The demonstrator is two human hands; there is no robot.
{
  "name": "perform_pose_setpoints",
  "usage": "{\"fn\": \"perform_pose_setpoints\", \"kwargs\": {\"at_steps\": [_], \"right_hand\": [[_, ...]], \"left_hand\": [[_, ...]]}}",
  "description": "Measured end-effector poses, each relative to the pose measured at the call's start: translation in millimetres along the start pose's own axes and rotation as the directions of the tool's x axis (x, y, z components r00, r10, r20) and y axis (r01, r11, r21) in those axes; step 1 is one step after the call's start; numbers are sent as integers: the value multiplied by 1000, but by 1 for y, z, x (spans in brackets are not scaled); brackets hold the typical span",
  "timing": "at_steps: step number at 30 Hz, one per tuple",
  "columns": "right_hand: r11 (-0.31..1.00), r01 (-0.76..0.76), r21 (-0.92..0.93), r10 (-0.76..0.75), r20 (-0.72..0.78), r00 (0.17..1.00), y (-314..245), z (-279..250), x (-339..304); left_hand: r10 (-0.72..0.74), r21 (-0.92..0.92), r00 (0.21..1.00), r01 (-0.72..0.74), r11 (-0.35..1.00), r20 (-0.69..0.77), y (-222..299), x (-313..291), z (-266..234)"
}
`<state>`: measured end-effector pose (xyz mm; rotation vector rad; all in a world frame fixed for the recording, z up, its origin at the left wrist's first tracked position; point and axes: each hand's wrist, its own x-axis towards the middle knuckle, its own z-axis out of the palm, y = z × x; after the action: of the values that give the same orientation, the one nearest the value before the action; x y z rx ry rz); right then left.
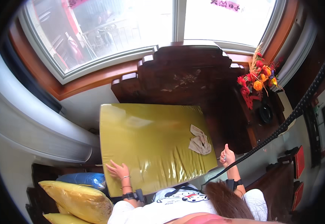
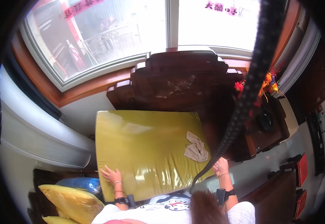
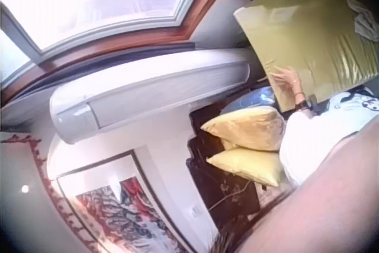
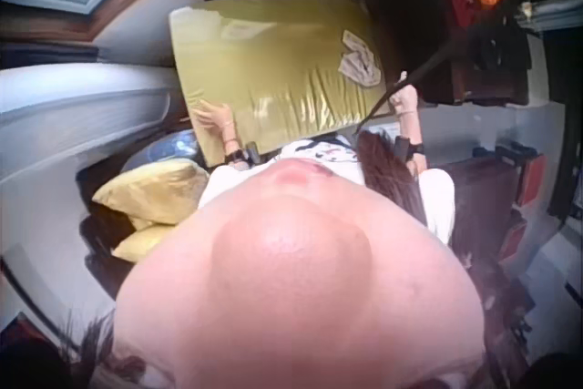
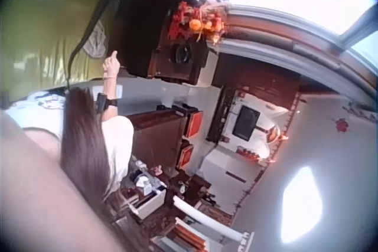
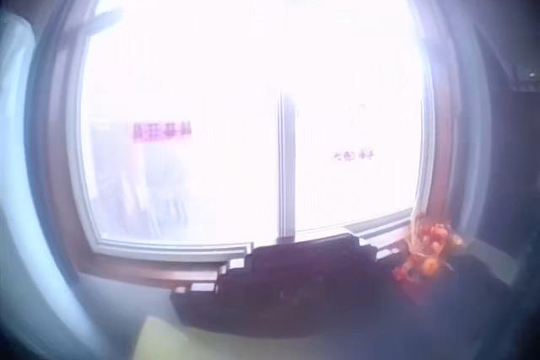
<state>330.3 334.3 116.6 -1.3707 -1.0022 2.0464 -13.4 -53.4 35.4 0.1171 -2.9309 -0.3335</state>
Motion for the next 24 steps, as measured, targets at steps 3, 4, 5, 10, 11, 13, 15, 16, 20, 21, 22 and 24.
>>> {"fn": "perform_pose_setpoints", "kwargs": {"at_steps": [3,4,5,10,11,13,15,16,20,21,22,24], "right_hand": [[974,71,-216,-59,62,996,10,51,-3],[905,236,-354,-185,173,967,22,60,12],[795,394,-462,-280,297,913,37,69,26],[944,58,-324,78,391,917,48,171,-12],[972,2,-236,102,427,899,52,181,-14],[934,260,-247,-105,503,858,63,190,-15],[999,27,-20,-9,602,798,75,180,0],[1000,18,-6,-11,601,799,73,172,0],[947,-280,-159,302,740,601,61,145,-6],[925,-322,-203,353,772,528,59,134,-5],[923,-216,-318,384,763,519,57,132,-1],[882,-336,-331,459,765,452,71,113,21]], "left_hand": [[203,-484,978,-195,853,-36,42,-10,-19],[294,-600,952,-283,748,-82,59,-14,-24],[391,-791,920,-252,557,-18,80,-22,-29],[877,-940,389,297,170,282,157,-68,-37],[875,-938,390,301,174,288,167,-80,-33],[938,-961,297,254,106,182,181,-98,-32],[922,-977,326,98,187,209,187,-99,-45],[905,-965,367,-61,256,217,189,-99,-52],[840,-890,411,-129,437,353,163,-97,-11],[838,-883,412,-142,446,357,159,-102,-3],[810,-861,368,-45,506,457,151,-105,1],[770,-825,394,-49,563,502,145,-120,4]]}}
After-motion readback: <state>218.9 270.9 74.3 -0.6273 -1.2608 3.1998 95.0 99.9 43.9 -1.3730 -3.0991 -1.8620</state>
